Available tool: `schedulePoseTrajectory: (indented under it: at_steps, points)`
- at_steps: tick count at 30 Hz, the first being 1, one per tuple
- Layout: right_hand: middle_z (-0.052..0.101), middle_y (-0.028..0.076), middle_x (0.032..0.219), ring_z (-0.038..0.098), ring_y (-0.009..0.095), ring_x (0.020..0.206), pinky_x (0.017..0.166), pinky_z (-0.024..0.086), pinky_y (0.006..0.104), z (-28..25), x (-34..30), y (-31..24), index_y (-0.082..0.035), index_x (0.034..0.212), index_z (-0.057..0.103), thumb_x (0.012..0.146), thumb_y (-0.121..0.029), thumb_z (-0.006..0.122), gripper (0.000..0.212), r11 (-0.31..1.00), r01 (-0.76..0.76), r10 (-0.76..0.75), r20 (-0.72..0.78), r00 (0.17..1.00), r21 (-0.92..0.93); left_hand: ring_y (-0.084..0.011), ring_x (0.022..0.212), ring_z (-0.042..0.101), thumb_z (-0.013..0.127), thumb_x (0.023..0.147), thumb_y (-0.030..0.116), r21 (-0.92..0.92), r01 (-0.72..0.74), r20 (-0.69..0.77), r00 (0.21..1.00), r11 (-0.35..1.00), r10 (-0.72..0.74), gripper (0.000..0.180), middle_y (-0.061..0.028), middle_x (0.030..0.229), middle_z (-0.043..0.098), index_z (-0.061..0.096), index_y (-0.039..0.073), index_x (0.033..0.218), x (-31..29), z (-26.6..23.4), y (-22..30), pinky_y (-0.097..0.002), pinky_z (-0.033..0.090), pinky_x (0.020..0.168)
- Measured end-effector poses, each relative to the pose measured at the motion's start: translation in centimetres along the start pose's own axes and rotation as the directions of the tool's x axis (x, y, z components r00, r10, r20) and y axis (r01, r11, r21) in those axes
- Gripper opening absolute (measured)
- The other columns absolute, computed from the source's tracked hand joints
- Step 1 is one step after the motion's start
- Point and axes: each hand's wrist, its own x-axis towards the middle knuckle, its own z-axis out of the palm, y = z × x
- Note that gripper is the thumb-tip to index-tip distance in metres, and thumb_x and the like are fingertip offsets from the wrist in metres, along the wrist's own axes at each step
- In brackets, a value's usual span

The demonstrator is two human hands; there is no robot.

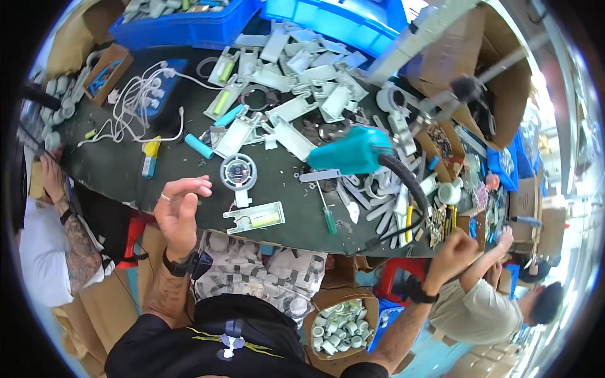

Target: Assembling small electronic components and circuit boards into plastic housings at a factory workbench.

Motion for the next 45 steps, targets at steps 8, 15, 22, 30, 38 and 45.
schedulePoseTrajectory:
  at_steps: [8,15,22,30,38,45]
  points:
    - [0.073,0.011,0.097,0.065,0.024,0.078,0.069,0.052,0.0379,-1.8,-7.9,-18.9,-0.005,0.101,0.069,0.093,-0.022,0.077,0.02,0.574,0.46,-0.508,-0.145,0.849,0.678,-0.0239,0.093,0.069,0.069,0.101,0.007,0.017,-0.205,0.05,0.978,0.979,0.204,0.018,-0.0154,0.099,0.073,0.067,-0.004,0.115,0.2,0.1,0.3,-0.0438,0.056,0.099]
    - [0.079,0.01,0.117,0.075,0.029,0.1,0.086,0.061,0.0391,8.3,-15.6,-27.4,-0.007,0.113,0.072,0.077,-0.007,0.094,0.042,0.535,0.246,-0.749,0.319,0.581,0.808,-0.0193,0.082,0.074,0.083,0.09,0.001,0.077,-0.041,0.322,0.946,0.996,0.014,0.022,-0.0136,0.096,0.076,0.072,-0.002,0.109,-4.0,-0.1,4.1,-0.0315,0.06,0.074]
    - [0.072,0.002,0.114,0.063,0.028,0.1,0.085,0.053,0.0396,11.9,-14.8,-27.6,-0.013,0.113,0.079,0.08,-0.002,0.084,0.035,0.664,0.366,-0.687,0.338,0.643,0.651,-0.0208,0.092,0.078,0.068,0.104,-0.004,-0.141,0.466,-0.064,0.876,0.873,-0.478,0.015,-0.0125,0.101,0.076,0.065,-0.004,0.118,-5.6,-1.6,3.3,-0.0331,0.064,0.085]
    - [0.072,0.003,0.104,0.066,0.027,0.097,0.084,0.053,0.0397,12.4,-15.1,-27.3,-0.01,0.107,0.075,0.081,-0.002,0.086,0.03,0.651,0.323,-0.667,0.314,0.676,0.687,-0.0234,0.099,0.079,0.062,0.107,-0.004,-0.093,0.482,0.019,0.876,0.871,-0.482,0.018,-0.016,0.11,0.077,0.065,-0.006,0.124,-4.6,0.0,3.5,-0.0343,0.063,0.093]
    - [0.073,0.004,0.103,0.066,0.028,0.095,0.083,0.054,0.0399,12.7,-15.1,-26.8,-0.009,0.108,0.075,0.081,-0.002,0.087,0.03,0.651,0.217,-0.596,0.313,0.739,0.727,-0.0232,0.103,0.078,0.065,0.103,-0.009,-0.054,0.488,0.001,0.872,0.871,-0.489,0.021,-0.0158,0.113,0.077,0.066,-0.007,0.124,-4.8,0.9,3.5,-0.0333,0.063,0.093]
    - [0.074,0.004,0.103,0.067,0.028,0.093,0.08,0.054,0.0403,12.9,-15.0,-26.6,-0.007,0.107,0.076,0.079,0.001,0.086,0.031,0.62,0.202,-0.623,0.319,0.714,0.758,-0.0226,0.105,0.078,0.069,0.097,-0.014,0.12,0.338,0.041,0.938,0.933,-0.345,0.024,-0.0127,0.111,0.071,0.07,-0.005,0.119,-4.5,1.3,3.0,-0.0315,0.063,0.092]
